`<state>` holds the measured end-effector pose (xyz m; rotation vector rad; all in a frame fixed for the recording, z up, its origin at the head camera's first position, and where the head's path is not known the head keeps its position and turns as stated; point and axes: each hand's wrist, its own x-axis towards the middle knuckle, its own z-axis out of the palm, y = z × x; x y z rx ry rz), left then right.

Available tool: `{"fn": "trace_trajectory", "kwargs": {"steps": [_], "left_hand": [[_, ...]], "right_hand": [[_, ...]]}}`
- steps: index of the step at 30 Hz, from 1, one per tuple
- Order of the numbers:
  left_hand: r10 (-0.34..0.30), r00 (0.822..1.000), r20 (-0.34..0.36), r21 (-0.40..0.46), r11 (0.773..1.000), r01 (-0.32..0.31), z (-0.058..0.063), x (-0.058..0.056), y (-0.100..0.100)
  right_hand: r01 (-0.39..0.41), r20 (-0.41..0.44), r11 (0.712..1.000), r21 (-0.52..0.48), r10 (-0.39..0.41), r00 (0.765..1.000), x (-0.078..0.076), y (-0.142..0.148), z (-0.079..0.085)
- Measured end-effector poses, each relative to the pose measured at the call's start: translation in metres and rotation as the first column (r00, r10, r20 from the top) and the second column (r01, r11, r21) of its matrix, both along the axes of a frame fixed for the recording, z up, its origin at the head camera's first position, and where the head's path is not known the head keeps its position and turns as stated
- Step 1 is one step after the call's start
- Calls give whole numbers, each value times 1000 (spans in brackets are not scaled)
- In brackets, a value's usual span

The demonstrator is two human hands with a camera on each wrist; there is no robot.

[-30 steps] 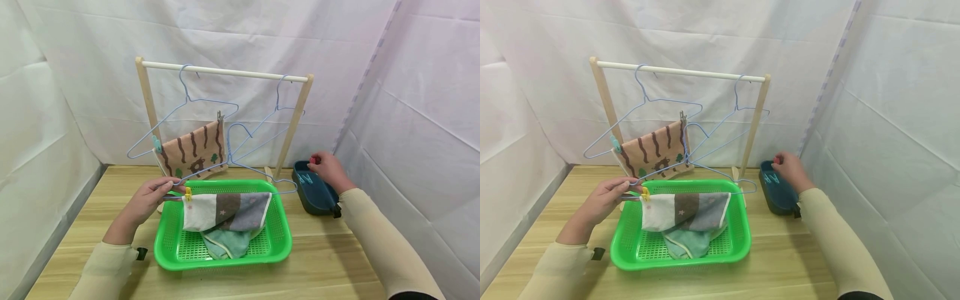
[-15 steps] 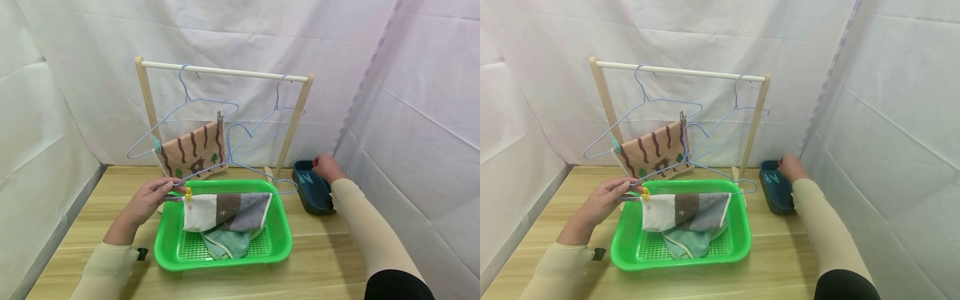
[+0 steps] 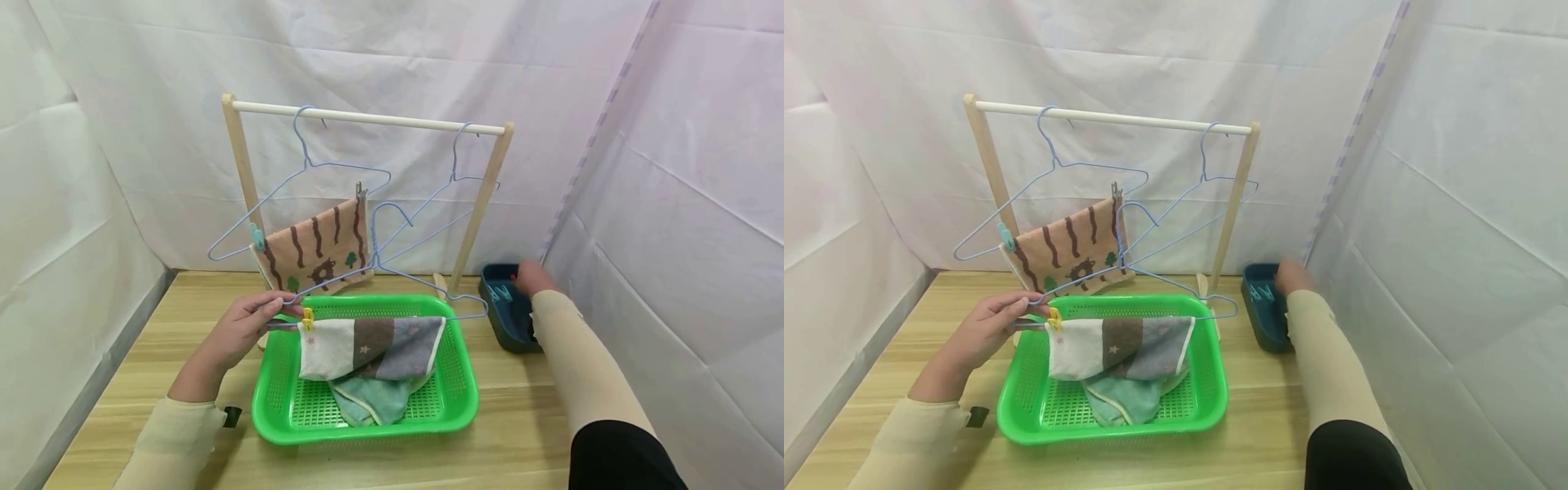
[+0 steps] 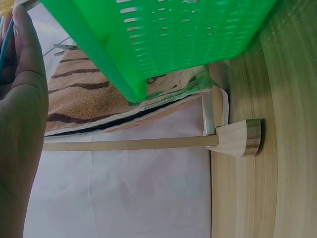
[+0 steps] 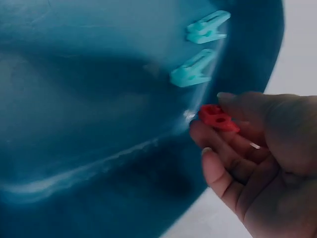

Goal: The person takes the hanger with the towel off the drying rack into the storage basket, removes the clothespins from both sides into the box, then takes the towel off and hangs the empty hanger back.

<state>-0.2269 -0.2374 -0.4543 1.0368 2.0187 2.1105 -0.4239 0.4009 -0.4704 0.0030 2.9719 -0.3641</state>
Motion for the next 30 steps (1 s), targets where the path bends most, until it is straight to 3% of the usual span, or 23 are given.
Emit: {"fn": "trace_trajectory", "kwargs": {"steps": [4, 6, 13, 18, 22, 27, 30], "left_hand": [[-12, 1000, -14, 11, 1000, 12, 0, 0, 0], [-13, 1000, -20, 10, 1000, 14, 0, 0, 0], [-3, 1000, -6, 9, 1000, 3, 0, -1, 0], [-1, 1000, -5, 5, 1000, 1, 0, -1, 0], [4, 1000, -8, 4, 1000, -3, -1, 0, 0], [10, 1000, -8, 4, 1000, -10, -1, 0, -1], [18, 1000, -4, 1, 1000, -18, -2, 0, -2]], "right_hand": [[-10, 33, 1000, 14, 9, 999, -5, 6, -11], [-31, 24, 999, 25, 31, 999, -16, 21, -27], [-17, 100, 998, 55, 11, 995, -32, 27, -36], [-27, 125, 997, 66, 19, 992, -52, 45, -61], [-14, 147, 997, 69, 4, 989, -44, 38, -56], [43, 196, 998, 38, -50, 979, -15, 11, -26], [63, 206, 998, 28, -68, 976, -6, 4, -18]]}}
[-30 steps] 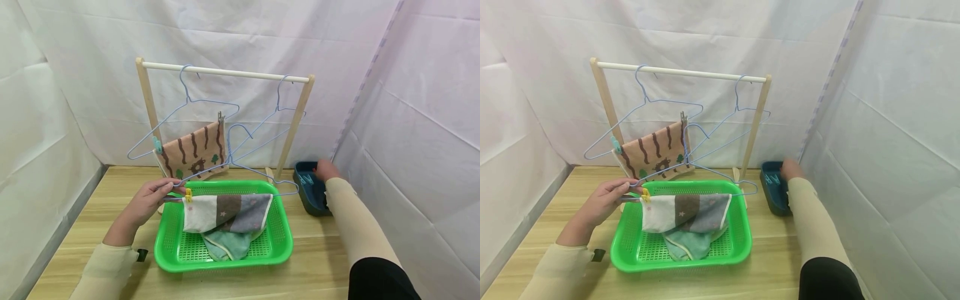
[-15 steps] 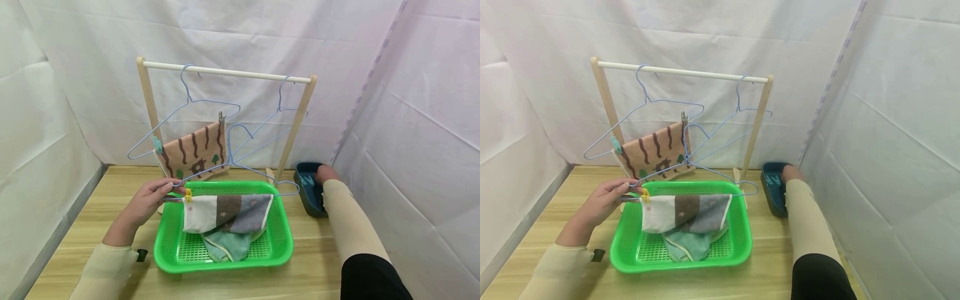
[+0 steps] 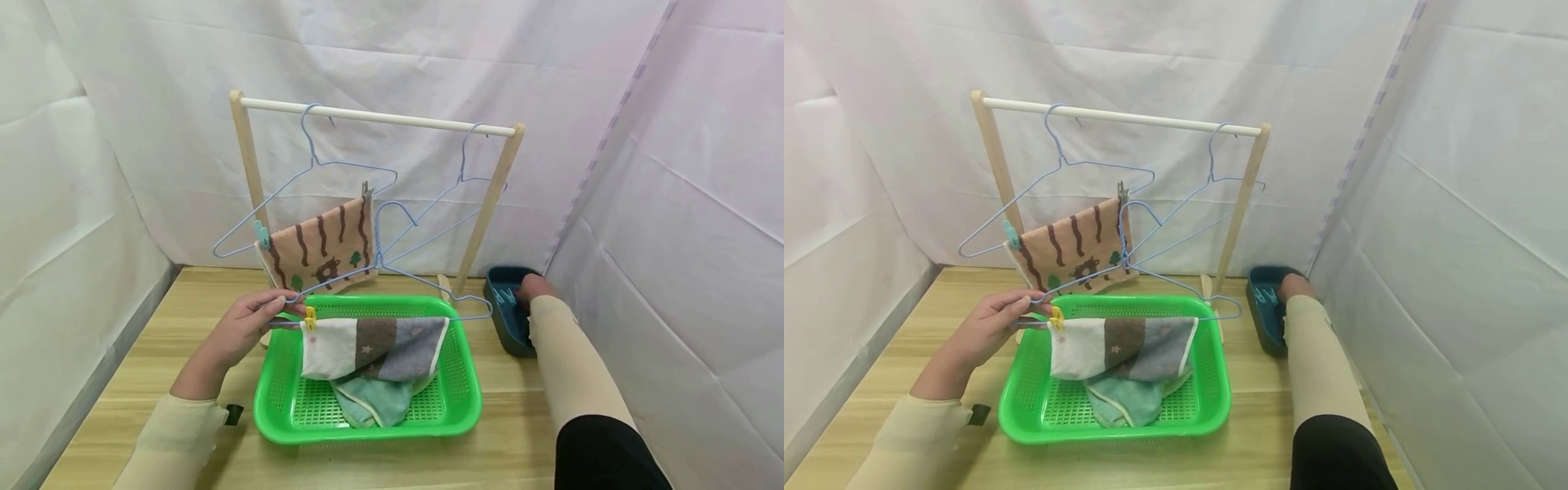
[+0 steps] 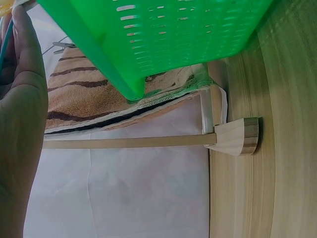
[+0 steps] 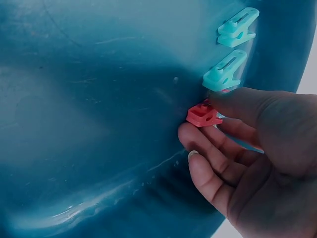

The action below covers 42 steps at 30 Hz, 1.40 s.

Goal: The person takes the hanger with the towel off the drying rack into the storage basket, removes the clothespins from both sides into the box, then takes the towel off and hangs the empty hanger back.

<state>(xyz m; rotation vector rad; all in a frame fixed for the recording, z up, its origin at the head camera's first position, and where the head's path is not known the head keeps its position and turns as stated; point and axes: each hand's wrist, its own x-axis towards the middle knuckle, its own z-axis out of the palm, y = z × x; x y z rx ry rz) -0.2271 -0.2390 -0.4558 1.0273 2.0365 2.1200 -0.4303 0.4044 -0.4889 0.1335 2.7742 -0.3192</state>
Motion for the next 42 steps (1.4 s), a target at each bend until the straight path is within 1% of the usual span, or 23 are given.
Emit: {"fn": "trace_trajectory", "kwargs": {"steps": [4, 6, 7, 10, 13, 15, 17, 21, 25, 27, 29, 31, 32, 33, 34, 35, 37, 38, 39, 40, 41, 42], "left_hand": [[4, 1000, 5, -4, 1000, -4, 0, 0, 1], [2, 1000, 7, 0, 1000, -2, 0, 0, 1], [0, 1000, 7, 1, 1000, 0, 0, 0, 1], [-7, 1000, 8, 7, 1000, 7, 0, -1, 1], [-9, 1000, 7, 8, 1000, 9, 0, -1, 1], [-10, 1000, 11, 6, 1000, 9, 0, 0, 1], [-7, 1000, 14, 3, 1000, 7, 0, 1, 1], [-2, 1000, 17, 2, 1000, 2, 0, 2, 1], [-8, 1000, 7, 6, 1000, 8, 1, 1, 2], [-14, 1000, 6, 8, 1000, 14, 2, 0, 2], [-18, 1000, 6, 10, 1000, 18, 2, -1, 3], [-18, 1000, 4, 6, 1000, 18, 3, -1, 3], [-15, 1000, 2, 3, 1000, 15, 3, -1, 3], [-11, 1000, 0, -1, 1000, 11, 4, -1, 3], [-6, 1000, -2, -4, 1000, 6, 4, -1, 2], [-2, 1000, -3, -5, 1000, 2, 5, -1, 2], [6, 1000, -6, -7, 1000, -7, 6, 0, 2], [9, 1000, -7, -5, 1000, -9, 6, 0, 1], [9, 1000, -7, -3, 1000, -9, 6, 0, 1], [9, 1000, -7, -1, 1000, -9, 6, 0, 1], [8, 1000, -7, 1, 1000, -8, 6, 0, 1], [7, 1000, -7, 2, 1000, -7, 7, 0, 1]], "right_hand": [[7, 4, 1000, -3, -7, 1000, 3, -1, 2], [-4, 5, 1000, -8, 4, 1000, -1, 3, -1], [-15, -1, 1000, -1, 15, 1000, -6, 7, -5], [-8, 7, 999, -33, 8, 1000, -11, 10, -5], [5, -4, 999, -54, -6, 1000, -9, 9, -2], [4, -18, 998, -61, -5, 1000, -1, 4, 8], [-10, -55, 998, -62, 7, 998, 6, 0, 20], [-63, -160, 994, -86, 49, 986, 25, -17, 53], [-97, -290, 990, -106, 63, 955, 46, -36, 81], [-107, -345, 987, -119, 60, 937, 61, -47, 94], [-113, -400, 985, -133, 51, 915, 79, -62, 108], [-118, -464, 983, -143, 39, 885, 103, -82, 123], [-122, -504, 982, -144, 34, 863, 117, -93, 131], [-132, -549, 981, -143, 32, 835, 131, -105, 138], [-147, -601, 979, -139, 35, 799, 145, -118, 144], [-170, -657, 978, -120, 50, 752, 158, -130, 150], [-256, -760, 962, -94, 97, 643, 184, -155, 157], [-310, -796, 947, -81, 126, 592, 194, -166, 159], [-373, -821, 925, -74, 156, 549, 204, -177, 161], [-435, -838, 898, -68, 185, 514, 211, -188, 161], [-497, -840, 865, -72, 217, 498, 218, -198, 161], [-554, -832, 827, -94, 240, 500, 224, -208, 160]]}}
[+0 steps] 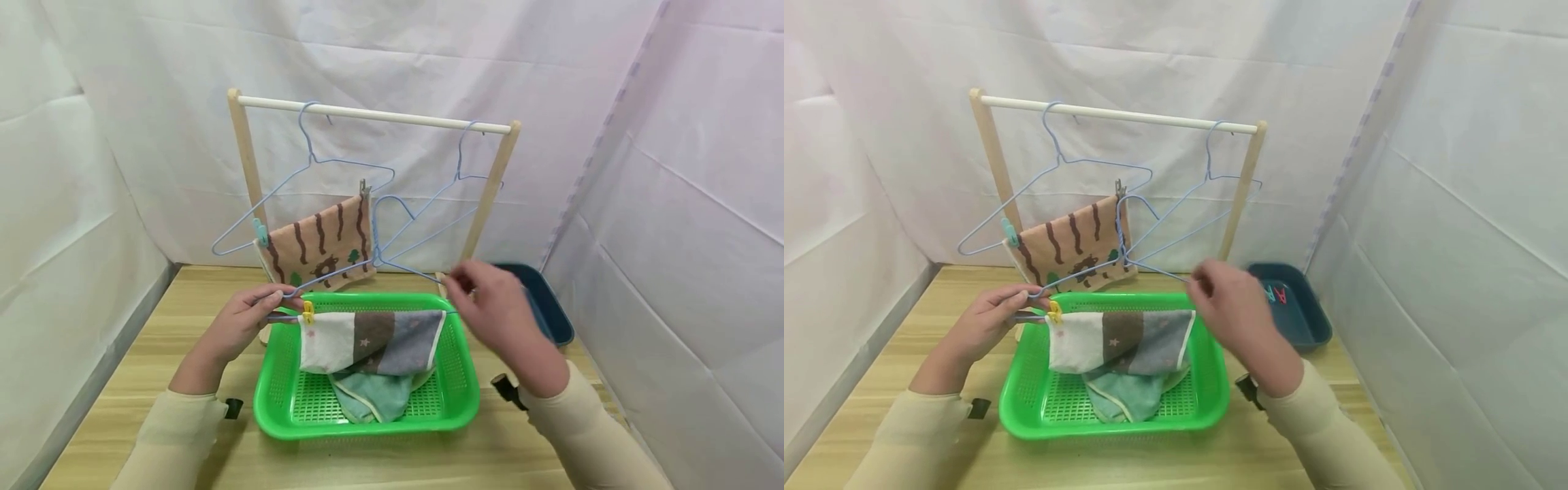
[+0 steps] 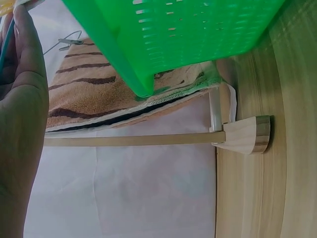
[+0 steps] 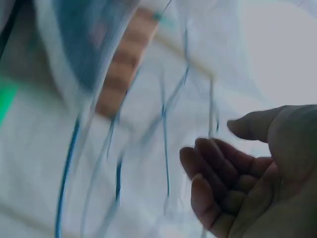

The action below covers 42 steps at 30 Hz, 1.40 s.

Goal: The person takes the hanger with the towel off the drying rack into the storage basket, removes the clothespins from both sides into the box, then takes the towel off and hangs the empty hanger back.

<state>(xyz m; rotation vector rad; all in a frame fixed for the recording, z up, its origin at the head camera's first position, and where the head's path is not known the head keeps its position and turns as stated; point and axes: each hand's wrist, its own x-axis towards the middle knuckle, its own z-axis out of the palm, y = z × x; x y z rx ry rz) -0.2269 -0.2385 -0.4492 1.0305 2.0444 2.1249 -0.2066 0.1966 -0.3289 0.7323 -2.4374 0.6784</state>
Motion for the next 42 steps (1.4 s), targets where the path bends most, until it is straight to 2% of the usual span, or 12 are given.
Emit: {"fn": "trace_trajectory", "kwargs": {"steps": [2, 4, 10, 21, 25, 31, 42], "left_hand": [[-2, 1000, 0, 0, 1000, 2, 0, 0, 0], [-2, 1000, 2, -2, 1000, 2, 0, 1, 0], [2, 1000, 3, -7, 1000, -2, 0, 0, -1], [-14, 1000, -5, 9, 1000, 14, 0, -1, -3], [-17, 1000, -4, 17, 1000, 17, 0, -1, -3], [-16, 1000, 9, 29, 999, 16, 1, 0, 0], [-10, 1000, 5, 16, 1000, 10, -1, -1, 2]], "right_hand": [[-103, 54, 995, -7, 104, 993, 6, -19, -4], [-170, 107, 985, -11, 171, 980, 9, -37, -11], [-253, 134, 967, -6, 252, 959, 7, -83, -30], [-298, 229, 950, 94, 270, 935, 1, -134, -44], [-313, 235, 941, 132, 277, 932, -1, -147, -45], [-356, 213, 926, 122, 326, 921, -6, -166, -52], [-347, 110, 923, 165, 332, 937, -5, -177, -62]]}}
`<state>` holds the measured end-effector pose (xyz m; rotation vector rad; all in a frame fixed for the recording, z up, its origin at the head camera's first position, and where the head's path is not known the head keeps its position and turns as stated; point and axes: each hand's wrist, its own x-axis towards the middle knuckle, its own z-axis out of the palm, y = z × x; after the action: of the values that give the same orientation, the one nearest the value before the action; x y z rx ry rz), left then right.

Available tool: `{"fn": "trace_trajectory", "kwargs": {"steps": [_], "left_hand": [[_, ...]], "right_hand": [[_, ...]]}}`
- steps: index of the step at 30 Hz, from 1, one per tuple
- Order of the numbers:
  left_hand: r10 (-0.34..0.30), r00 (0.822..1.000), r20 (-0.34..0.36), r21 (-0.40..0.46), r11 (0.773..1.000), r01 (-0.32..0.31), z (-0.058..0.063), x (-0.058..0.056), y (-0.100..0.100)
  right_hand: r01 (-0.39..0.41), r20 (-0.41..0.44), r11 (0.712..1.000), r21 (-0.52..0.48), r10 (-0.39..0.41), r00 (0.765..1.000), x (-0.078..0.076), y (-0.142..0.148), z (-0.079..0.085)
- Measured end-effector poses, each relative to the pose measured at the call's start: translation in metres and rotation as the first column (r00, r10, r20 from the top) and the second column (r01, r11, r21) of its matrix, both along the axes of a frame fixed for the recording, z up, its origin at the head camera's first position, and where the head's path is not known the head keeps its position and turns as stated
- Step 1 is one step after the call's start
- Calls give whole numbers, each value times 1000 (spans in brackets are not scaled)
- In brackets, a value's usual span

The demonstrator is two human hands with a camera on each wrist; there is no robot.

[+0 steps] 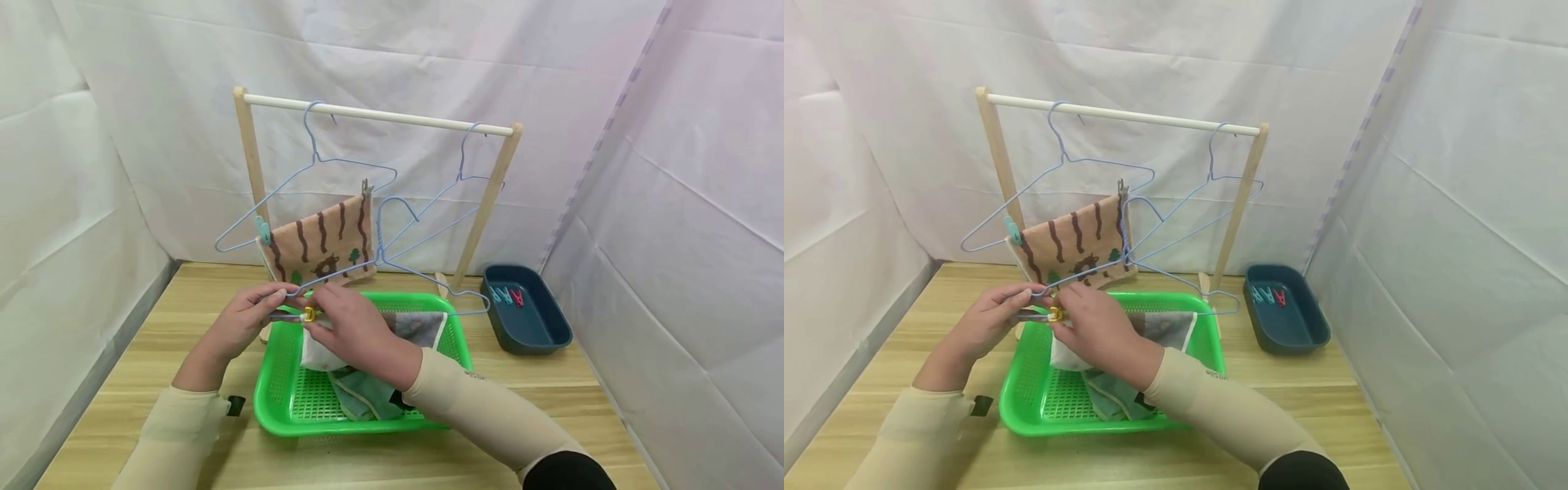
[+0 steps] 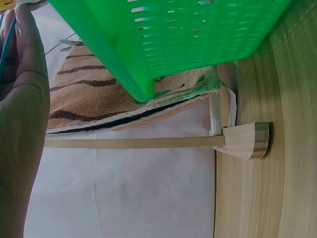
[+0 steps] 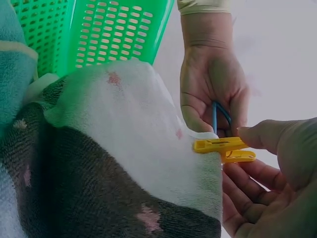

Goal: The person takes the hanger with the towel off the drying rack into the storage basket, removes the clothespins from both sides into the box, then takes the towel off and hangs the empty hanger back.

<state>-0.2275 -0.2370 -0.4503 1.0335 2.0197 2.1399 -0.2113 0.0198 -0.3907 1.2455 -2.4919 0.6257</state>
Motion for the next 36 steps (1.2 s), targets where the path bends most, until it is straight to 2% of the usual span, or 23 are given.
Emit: {"fn": "trace_trajectory", "kwargs": {"steps": [7, 17, 30, 36], "left_hand": [[-2, 1000, -4, -6, 1000, 2, 2, -1, 1], [-8, 1000, -16, -2, 1000, 8, 1, -1, 2], [-9, 1000, -13, -15, 1000, 9, 2, -1, 1], [-1, 1000, -2, -6, 1000, 1, 4, 0, 1]], "right_hand": [[-2, -27, 1000, -17, 2, 1000, 0, 0, -1], [-76, -39, 993, -87, 73, 997, -4, 2, -5], [-123, -6, 978, -166, 124, 992, -7, 4, -5], [-108, 0, 976, -188, 110, 994, -6, 4, -5]]}}
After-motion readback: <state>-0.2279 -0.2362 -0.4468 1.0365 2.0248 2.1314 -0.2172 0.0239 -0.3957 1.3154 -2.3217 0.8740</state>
